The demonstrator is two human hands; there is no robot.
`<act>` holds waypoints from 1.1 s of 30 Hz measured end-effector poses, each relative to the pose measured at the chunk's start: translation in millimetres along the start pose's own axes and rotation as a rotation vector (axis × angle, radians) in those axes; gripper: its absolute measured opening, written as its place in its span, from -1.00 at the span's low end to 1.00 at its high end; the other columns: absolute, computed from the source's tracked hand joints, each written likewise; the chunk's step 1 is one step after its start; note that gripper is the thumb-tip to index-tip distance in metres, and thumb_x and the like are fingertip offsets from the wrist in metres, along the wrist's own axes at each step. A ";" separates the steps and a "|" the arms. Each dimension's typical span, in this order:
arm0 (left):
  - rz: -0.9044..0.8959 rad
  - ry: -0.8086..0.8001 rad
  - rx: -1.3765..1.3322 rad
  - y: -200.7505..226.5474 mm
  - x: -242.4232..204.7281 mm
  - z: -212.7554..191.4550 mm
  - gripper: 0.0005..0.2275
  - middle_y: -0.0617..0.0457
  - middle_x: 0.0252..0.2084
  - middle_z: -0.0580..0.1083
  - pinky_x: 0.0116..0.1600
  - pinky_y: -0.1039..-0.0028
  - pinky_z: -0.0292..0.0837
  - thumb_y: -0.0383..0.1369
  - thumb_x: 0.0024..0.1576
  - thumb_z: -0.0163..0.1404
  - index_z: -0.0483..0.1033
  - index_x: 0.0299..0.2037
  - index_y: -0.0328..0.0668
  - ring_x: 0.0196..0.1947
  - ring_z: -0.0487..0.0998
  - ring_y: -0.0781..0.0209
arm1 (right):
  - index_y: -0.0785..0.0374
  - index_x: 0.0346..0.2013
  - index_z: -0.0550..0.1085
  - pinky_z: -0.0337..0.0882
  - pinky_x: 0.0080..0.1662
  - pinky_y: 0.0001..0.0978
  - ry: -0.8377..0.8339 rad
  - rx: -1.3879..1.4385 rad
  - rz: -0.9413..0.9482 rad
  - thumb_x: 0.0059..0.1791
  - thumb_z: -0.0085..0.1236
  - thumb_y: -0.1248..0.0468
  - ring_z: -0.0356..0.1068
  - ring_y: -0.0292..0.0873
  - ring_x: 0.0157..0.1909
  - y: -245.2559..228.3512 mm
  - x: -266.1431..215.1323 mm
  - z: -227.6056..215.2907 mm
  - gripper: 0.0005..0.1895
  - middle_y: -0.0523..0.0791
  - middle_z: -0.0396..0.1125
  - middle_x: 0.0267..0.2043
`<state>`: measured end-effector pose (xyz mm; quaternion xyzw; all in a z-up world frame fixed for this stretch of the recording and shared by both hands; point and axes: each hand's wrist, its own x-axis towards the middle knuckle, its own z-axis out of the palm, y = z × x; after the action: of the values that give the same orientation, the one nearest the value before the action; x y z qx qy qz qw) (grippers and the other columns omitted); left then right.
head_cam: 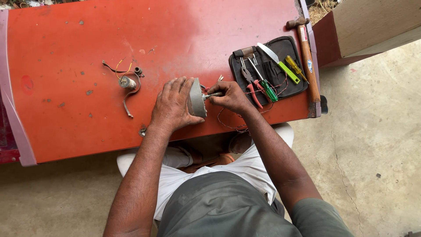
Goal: Inspecting and wiring an electric motor on a workbench.
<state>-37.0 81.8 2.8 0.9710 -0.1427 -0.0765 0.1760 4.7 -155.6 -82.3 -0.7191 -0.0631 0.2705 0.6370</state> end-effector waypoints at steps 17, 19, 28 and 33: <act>0.000 -0.002 -0.022 1.2 -1.6 -1.4 0.15 -0.15 0.35 0.24 0.40 0.01 0.21 0.07 -0.47 0.48 0.14 0.40 -0.06 0.37 0.21 -0.20 | 0.29 -0.13 0.60 0.56 -0.07 -0.46 -0.018 0.034 -0.038 -0.06 0.35 0.36 0.50 -0.35 -0.13 -0.2 -6.0 -7.5 -0.79 -0.12 0.50 -0.20; 0.001 -0.002 -0.016 1.6 0.7 -4.1 0.15 -0.15 0.35 0.24 0.40 0.01 0.20 0.07 -0.47 0.48 0.14 0.40 -0.06 0.38 0.20 -0.20 | 0.29 -0.13 0.61 0.57 -0.07 -0.46 -0.016 0.029 -0.040 -0.05 0.36 0.35 0.50 -0.35 -0.13 -2.0 -4.8 -7.9 -0.79 -0.12 0.50 -0.20; -0.016 -0.026 -0.002 2.7 -0.2 -4.3 0.16 -0.14 0.35 0.23 0.39 0.01 0.19 0.08 -0.48 0.48 0.12 0.40 -0.03 0.38 0.19 -0.19 | 0.31 -0.13 0.58 0.59 -0.05 -0.44 0.002 0.067 -0.025 -0.06 0.35 0.36 0.50 -0.34 -0.12 1.7 -6.5 -11.8 -0.78 -0.12 0.49 -0.21; 0.071 0.063 -0.109 -7.3 -1.8 0.5 0.16 -0.19 0.36 0.25 0.45 0.03 0.18 0.02 -0.49 0.50 0.12 0.38 -0.16 0.38 0.21 -0.22 | 0.33 -0.11 0.59 0.56 -0.07 -0.46 0.025 0.043 -0.025 -0.06 0.35 0.37 0.49 -0.35 -0.14 -0.8 -9.8 -11.5 -0.77 -0.13 0.48 -0.22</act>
<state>-36.9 88.7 -0.1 0.9562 -0.1670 -0.0472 0.2355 2.1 -169.9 -78.1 -0.7076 -0.0581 0.2547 0.6566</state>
